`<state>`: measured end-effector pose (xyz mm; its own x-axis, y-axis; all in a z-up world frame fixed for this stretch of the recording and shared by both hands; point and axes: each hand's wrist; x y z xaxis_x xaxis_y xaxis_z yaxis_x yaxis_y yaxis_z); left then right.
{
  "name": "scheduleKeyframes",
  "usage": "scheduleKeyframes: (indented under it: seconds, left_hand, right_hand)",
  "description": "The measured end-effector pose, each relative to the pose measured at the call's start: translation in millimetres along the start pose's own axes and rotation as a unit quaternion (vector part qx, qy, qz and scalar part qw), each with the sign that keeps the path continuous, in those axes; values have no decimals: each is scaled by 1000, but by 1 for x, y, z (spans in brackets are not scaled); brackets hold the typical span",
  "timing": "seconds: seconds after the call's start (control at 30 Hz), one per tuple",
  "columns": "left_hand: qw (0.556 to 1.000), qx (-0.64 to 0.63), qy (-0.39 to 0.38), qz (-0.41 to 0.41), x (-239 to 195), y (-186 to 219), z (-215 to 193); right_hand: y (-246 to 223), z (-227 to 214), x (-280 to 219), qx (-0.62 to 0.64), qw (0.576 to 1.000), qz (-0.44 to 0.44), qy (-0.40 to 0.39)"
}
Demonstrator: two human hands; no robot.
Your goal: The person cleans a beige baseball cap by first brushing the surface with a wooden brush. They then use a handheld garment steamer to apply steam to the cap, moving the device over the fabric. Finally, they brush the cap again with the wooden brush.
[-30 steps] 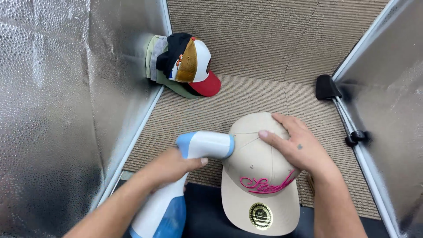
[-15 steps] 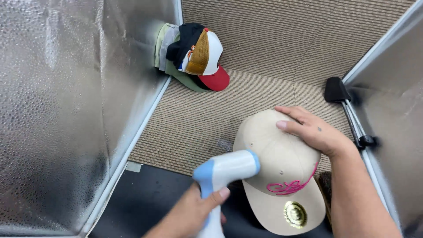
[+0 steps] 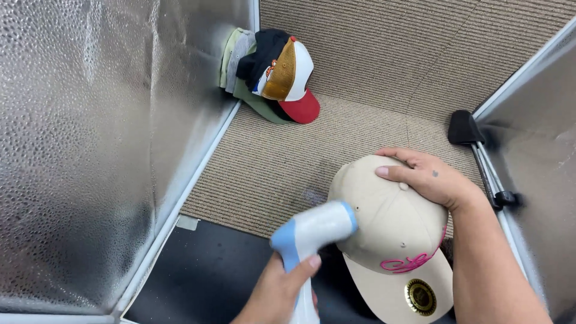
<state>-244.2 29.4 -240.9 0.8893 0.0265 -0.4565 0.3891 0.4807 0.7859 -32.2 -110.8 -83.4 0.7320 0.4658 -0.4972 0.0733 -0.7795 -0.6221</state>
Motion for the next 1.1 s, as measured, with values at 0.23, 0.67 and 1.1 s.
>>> scheduleKeyframes:
  seconds: [0.23,0.67,1.1]
  left_hand:
    - [999,1,-41,-2,-3,13,0]
    - [999,34,-21,-31,-25,-6,13]
    - [994,79,58,-44,-33,-21,33]
  right_hand:
    - [-6,0,0,-13,1000,25,-2]
    - [6,-1,3,-62,998,-11,4]
    - [0,1,-4,-64,998,-12,0]
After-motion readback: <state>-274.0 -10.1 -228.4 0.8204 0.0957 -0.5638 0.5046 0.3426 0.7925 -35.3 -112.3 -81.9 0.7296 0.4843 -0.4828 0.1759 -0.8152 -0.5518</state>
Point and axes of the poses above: each hand's wrist, its own x-axis towards the middle knuckle, its own z-axis out of the palm, y = z × x, and after that the axes turned 14 degrees about -y, right-handed
